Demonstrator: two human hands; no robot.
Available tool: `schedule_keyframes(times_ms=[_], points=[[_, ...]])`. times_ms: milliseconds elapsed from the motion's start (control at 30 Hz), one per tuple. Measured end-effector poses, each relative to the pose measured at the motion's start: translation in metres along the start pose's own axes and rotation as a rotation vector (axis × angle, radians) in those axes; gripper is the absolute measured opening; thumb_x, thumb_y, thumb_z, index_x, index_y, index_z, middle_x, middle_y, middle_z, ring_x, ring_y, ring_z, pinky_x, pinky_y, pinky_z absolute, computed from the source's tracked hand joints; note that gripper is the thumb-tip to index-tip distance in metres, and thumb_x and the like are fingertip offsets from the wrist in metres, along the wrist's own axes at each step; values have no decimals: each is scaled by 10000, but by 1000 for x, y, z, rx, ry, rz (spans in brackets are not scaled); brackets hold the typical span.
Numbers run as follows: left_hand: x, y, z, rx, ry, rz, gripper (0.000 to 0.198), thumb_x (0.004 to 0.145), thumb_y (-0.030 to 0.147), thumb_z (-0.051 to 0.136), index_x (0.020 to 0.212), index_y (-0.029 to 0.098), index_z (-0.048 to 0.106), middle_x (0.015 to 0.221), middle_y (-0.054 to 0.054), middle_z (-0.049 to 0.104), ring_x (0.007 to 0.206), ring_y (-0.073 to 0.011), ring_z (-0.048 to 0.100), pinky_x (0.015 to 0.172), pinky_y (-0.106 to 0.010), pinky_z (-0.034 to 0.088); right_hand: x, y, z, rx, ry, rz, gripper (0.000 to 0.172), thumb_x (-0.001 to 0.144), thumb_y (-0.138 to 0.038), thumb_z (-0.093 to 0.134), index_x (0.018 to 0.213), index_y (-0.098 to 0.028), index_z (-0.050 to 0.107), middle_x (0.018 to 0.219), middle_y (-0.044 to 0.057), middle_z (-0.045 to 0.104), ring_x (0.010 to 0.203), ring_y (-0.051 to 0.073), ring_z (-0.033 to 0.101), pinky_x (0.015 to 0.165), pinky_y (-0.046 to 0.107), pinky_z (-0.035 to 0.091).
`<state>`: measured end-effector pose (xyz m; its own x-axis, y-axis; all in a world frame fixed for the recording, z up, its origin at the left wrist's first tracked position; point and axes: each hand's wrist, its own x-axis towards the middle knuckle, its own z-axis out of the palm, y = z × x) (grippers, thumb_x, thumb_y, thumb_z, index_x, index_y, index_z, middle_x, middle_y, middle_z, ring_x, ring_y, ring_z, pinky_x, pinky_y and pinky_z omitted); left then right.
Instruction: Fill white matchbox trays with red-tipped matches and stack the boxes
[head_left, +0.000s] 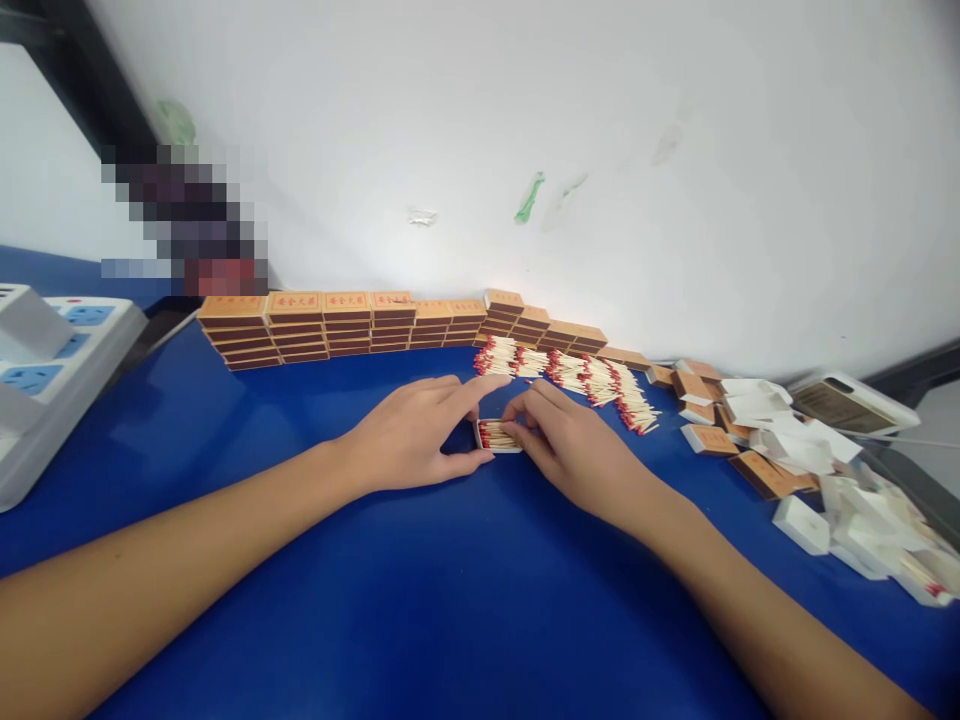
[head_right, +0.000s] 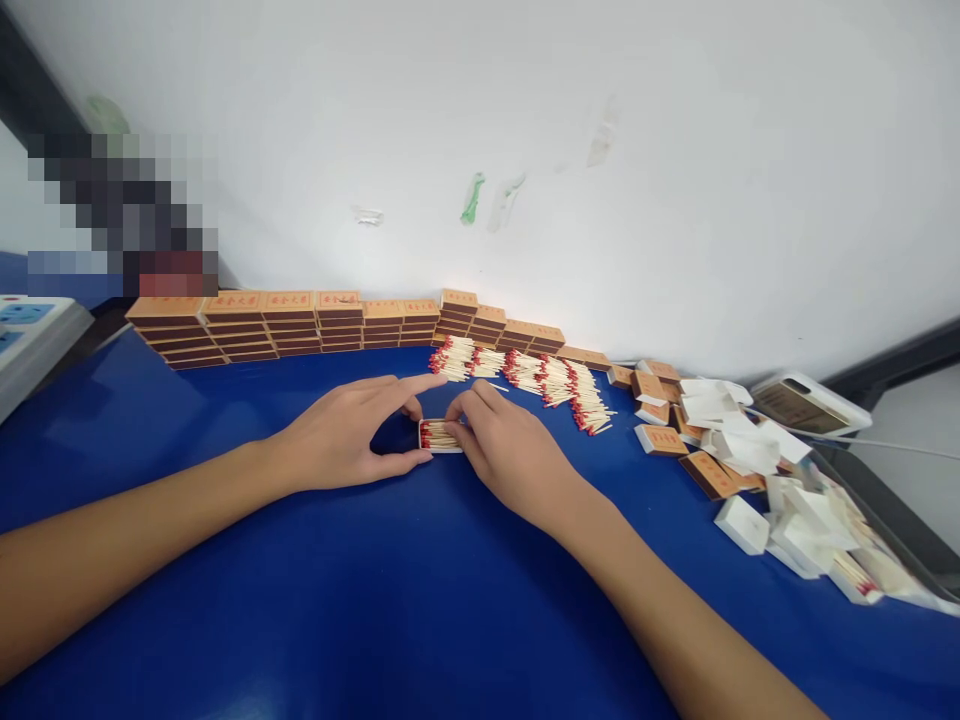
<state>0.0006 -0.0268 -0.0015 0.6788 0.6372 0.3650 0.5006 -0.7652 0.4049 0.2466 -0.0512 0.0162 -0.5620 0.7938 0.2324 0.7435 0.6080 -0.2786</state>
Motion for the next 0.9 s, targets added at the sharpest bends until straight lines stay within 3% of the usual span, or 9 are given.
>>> schedule_keyframes(times_ms=[333, 667, 900], points=[[0, 1, 0, 23, -2, 10, 706, 948, 368, 748, 1559, 277, 406, 1085, -12, 725, 980, -223, 671, 872, -356, 521, -3, 10, -12, 5, -1, 37, 120, 1067, -187, 519, 1006, -224, 615, 983, 65, 608, 842, 215, 610, 726, 340, 465], [1, 1, 0, 10, 0, 12, 672, 961, 384, 737, 1544, 270, 422, 1080, -11, 730, 993, -225, 673, 879, -357, 518, -2, 6, -5, 32, 1, -31, 109, 1090, -197, 477, 1039, -229, 569, 1012, 68, 617, 859, 219, 614, 744, 343, 480], [0, -1, 0, 9, -18, -3, 714, 957, 376, 734, 1578, 280, 395, 1112, -16, 719, 1018, -224, 675, 904, -369, 532, 3, 40, -3, -75, 225, 136, 67, 1044, -262, 575, 1058, -213, 617, 955, 69, 618, 815, 236, 613, 704, 362, 462]])
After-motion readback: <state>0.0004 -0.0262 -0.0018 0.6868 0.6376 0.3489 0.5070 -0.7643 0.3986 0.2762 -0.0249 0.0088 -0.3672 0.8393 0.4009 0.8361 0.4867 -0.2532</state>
